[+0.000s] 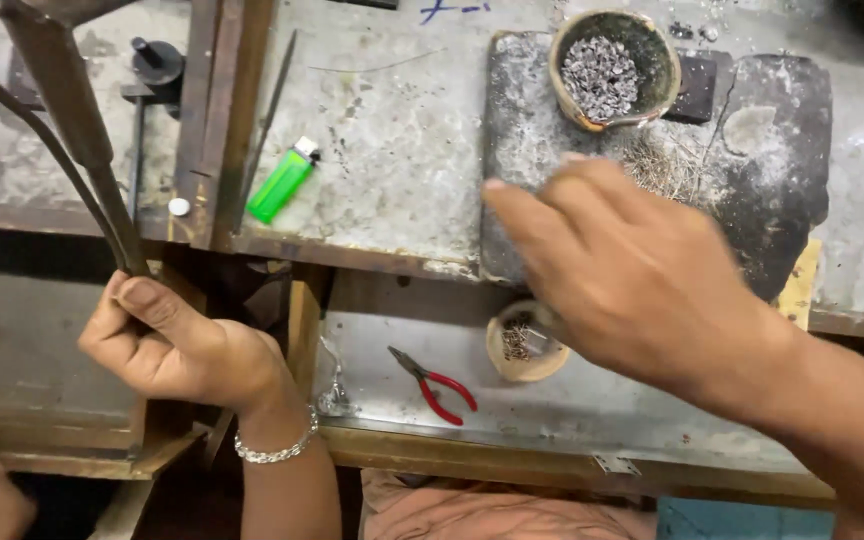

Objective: The person uses a lighter to heat a soldering iron and then applies solder to small metal pins held with tweezers. The person repeatedly heats the iron and places solder onto the pins, which are then dropped into a small ceramic dish.

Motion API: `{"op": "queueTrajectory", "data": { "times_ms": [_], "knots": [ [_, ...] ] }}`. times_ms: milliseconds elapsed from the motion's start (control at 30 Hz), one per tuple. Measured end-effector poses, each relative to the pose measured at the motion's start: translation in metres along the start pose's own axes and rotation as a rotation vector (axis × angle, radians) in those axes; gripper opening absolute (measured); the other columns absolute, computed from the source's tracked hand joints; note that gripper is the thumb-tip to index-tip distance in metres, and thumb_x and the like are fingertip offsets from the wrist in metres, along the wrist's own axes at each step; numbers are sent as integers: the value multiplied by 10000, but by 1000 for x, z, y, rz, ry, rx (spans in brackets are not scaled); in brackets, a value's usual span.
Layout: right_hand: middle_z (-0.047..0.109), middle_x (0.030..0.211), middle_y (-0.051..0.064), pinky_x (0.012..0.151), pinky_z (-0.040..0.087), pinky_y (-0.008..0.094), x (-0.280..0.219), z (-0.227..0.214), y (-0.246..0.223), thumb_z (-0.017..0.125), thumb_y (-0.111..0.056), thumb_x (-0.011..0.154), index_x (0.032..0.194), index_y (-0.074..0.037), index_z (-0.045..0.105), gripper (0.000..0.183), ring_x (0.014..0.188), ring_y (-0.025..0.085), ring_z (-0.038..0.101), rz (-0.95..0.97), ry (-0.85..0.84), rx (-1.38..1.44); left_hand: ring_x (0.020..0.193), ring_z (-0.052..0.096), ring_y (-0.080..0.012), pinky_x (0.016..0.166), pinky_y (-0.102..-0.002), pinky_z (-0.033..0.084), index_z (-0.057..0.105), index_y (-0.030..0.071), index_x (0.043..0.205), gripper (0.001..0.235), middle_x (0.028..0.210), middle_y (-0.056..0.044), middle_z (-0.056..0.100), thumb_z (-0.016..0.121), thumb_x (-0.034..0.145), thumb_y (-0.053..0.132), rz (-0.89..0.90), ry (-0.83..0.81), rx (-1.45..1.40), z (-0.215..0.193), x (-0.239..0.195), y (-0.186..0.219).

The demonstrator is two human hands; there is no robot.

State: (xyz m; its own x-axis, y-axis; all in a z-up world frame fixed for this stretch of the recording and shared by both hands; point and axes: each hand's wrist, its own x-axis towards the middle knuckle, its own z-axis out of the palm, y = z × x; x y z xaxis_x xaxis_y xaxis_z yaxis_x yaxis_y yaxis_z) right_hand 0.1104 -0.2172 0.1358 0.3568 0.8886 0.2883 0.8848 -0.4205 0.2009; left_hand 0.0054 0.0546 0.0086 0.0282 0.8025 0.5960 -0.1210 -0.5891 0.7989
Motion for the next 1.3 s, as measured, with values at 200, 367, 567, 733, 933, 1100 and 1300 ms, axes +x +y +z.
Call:
{"op": "queueTrajectory", "data": {
  "times_ms": [200, 367, 567, 733, 933, 1100, 1300],
  "knots": [
    [454, 1023, 182, 472, 361, 615, 120, 65, -36, 470, 41, 812, 1201, -117, 479, 420, 562, 493, 509, 223, -379, 535, 916, 526, -179, 907, -329, 474, 536, 31, 963, 288, 951, -69, 540, 631, 1046, 290, -94, 143, -42, -2, 15, -3],
    [714, 867, 196, 533, 494, 596, 165, 139, -70, 596, -478, 1001, 1120, -37, 494, 468, 716, 498, 684, 432, -325, 371, 897, 559, -174, 888, -319, 499, 554, 26, 961, 283, 932, -71, 568, 642, 1031, 287, -133, 207, -48, -5, 15, -7],
    [725, 973, 228, 694, 513, 620, 188, 119, -88, 657, -274, 879, 1140, -35, 484, 394, 896, 537, 665, 619, -395, 492, 895, 559, -171, 874, -313, 500, 559, 23, 966, 282, 935, -66, 568, 640, 1031, 285, -152, 206, -67, -6, 16, -8],
    [673, 1074, 226, 742, 540, 562, 183, 122, -86, 658, -236, 812, 1109, -30, 603, 366, 929, 490, 663, 658, -458, 520, 920, 588, -185, 882, -311, 527, 574, 15, 999, 310, 979, -89, 589, 635, 1032, 317, -174, 178, -83, -5, 13, -3],
    [653, 789, 87, 432, 457, 383, 147, 87, -79, 570, -57, 936, 1127, -32, 436, 235, 589, 244, 624, 601, -116, 855, 852, 558, -170, 823, -307, 511, 568, 29, 969, 297, 922, -63, 577, 618, 1041, 312, -202, 119, -44, -5, 11, 2],
    [623, 1529, 139, 659, 557, 347, 118, 84, -86, 530, -197, 1207, 1576, -118, 361, 413, 830, 209, 720, 364, 520, 587, 880, 589, -177, 839, -303, 531, 594, 16, 1010, 278, 951, -70, 589, 611, 1050, 291, -195, 85, -66, -5, 9, 2],
    [617, 1574, 95, 816, 654, 314, 112, 83, -88, 585, -158, 1218, 1598, -147, 380, 432, 1085, 216, 855, 336, 667, 532, 884, 583, -161, 840, -294, 519, 581, 28, 1015, 283, 968, -67, 591, 616, 1050, 306, -215, 68, -105, -7, 7, 3]
  ]
}}
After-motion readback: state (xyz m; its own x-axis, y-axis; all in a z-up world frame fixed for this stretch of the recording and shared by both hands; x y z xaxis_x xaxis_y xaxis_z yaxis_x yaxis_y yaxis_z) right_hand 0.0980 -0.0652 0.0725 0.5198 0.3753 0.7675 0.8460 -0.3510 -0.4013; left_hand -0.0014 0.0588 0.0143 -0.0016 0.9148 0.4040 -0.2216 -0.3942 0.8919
